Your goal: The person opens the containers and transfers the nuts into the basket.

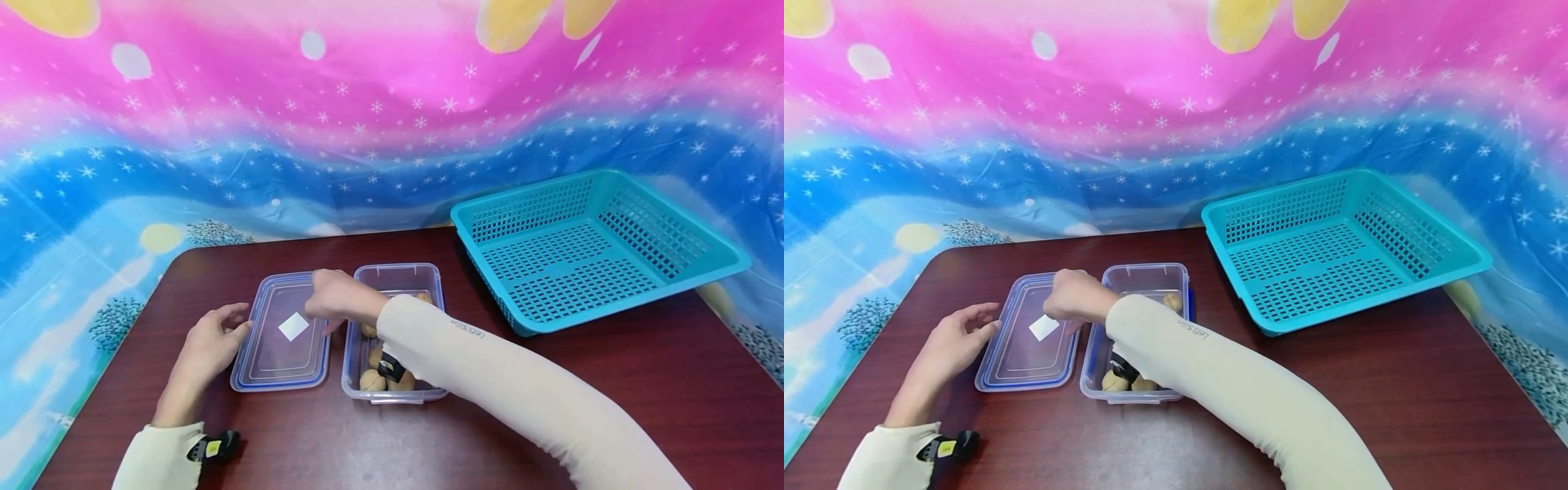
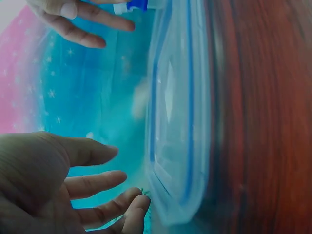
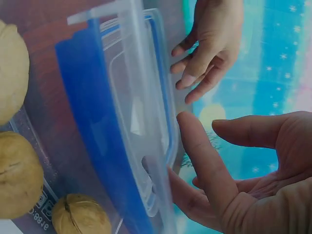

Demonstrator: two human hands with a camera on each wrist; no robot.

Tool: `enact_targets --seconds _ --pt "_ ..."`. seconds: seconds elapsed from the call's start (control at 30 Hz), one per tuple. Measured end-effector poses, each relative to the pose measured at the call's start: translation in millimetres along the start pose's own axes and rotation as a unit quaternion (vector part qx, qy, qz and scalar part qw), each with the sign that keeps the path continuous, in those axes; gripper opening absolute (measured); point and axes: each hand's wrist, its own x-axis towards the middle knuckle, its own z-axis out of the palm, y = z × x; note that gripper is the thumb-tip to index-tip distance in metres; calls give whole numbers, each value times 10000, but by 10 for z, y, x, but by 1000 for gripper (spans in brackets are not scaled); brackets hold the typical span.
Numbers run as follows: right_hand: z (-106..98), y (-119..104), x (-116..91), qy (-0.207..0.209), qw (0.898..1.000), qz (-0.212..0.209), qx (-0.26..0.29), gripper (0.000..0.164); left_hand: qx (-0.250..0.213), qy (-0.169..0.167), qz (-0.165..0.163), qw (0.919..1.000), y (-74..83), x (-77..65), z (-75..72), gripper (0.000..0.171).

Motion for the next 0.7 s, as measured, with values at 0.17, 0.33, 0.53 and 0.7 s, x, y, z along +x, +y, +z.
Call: enact_targets --seconds 0.17,0.33,0.53,0.7 --pt "-112 -12 -117 -19 9999 -85 62 34 -164 5 141 9998 147 -45 12 55" --pt "-262 30 -231 66 9999 -141 -59 43 -340 -167 304 9988 326 -100 28 65" --pt "-382 157 -371 96 9980 -459 -423 42 -800 -569 255 9948 560 -223 83 73" --pt "-428 281 -469 321 9962 -634 -510 40 -1174 -775 486 9889 726 -291 184 73"
